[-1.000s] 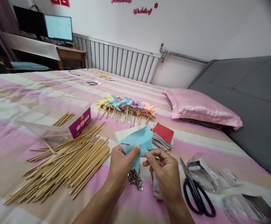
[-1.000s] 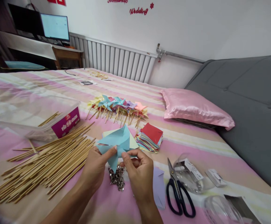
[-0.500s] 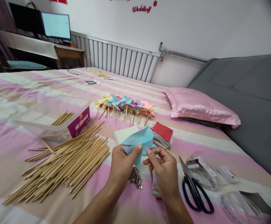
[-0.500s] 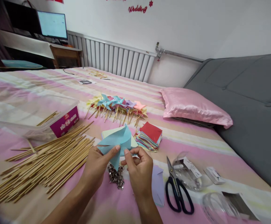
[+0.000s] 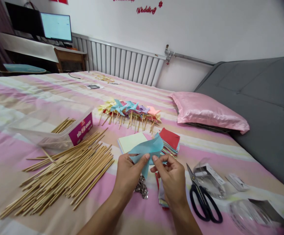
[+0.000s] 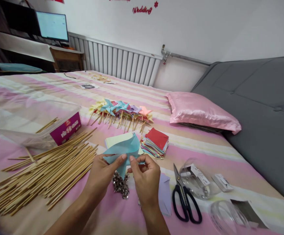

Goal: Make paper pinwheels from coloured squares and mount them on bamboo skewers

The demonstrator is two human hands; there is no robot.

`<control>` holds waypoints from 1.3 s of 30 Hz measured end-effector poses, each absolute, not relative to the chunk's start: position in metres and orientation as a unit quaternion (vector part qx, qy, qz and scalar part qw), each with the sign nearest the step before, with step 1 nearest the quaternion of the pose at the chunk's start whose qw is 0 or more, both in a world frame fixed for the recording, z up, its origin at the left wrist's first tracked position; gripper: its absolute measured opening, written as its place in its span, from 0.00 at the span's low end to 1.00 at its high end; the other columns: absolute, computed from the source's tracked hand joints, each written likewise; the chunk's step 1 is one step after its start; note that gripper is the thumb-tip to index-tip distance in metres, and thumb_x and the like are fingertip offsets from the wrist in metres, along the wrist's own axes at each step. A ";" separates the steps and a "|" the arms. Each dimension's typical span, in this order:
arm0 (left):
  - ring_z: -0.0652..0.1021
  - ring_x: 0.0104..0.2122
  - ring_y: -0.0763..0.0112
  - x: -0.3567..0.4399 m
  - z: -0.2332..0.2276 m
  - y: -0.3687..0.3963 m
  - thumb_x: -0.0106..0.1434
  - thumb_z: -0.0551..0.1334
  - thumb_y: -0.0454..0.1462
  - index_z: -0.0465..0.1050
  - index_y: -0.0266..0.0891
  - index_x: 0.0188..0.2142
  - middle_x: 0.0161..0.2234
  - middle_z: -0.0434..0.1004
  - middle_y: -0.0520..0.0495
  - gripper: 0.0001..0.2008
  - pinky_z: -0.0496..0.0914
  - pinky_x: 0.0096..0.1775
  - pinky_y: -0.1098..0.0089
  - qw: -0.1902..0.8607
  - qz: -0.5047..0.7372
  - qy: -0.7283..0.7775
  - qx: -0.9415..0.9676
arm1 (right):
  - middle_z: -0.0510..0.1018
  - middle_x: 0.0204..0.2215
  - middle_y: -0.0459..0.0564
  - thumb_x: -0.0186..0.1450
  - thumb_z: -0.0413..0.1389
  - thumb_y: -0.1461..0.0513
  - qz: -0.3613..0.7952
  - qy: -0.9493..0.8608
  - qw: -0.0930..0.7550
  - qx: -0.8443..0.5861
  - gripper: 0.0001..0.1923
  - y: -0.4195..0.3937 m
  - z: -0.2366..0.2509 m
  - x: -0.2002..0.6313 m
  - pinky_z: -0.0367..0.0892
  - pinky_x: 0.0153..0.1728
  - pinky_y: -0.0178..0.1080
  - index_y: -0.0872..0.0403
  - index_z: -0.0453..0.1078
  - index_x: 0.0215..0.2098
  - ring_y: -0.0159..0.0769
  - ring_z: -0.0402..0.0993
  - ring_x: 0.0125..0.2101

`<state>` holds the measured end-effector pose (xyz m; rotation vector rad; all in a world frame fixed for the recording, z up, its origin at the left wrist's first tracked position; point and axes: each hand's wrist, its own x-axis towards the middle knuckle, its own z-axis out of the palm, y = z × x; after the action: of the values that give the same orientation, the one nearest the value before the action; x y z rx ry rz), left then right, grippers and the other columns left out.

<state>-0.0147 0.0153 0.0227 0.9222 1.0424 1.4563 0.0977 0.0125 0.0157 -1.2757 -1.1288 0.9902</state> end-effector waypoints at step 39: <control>0.74 0.24 0.72 -0.028 0.037 0.017 0.49 0.69 0.45 0.78 0.33 0.31 0.24 0.77 0.45 0.16 0.66 0.29 0.74 0.667 0.488 0.420 0.375 | 0.79 0.31 0.49 0.46 0.67 0.59 0.605 -0.412 0.513 -0.448 0.34 0.025 0.028 0.136 0.70 0.30 0.36 0.54 0.64 0.49 0.37 0.76 0.28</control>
<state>-0.0281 0.0171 0.0366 0.8453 0.9483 1.1010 0.1365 0.0253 0.0283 -1.0776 -0.9910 1.4552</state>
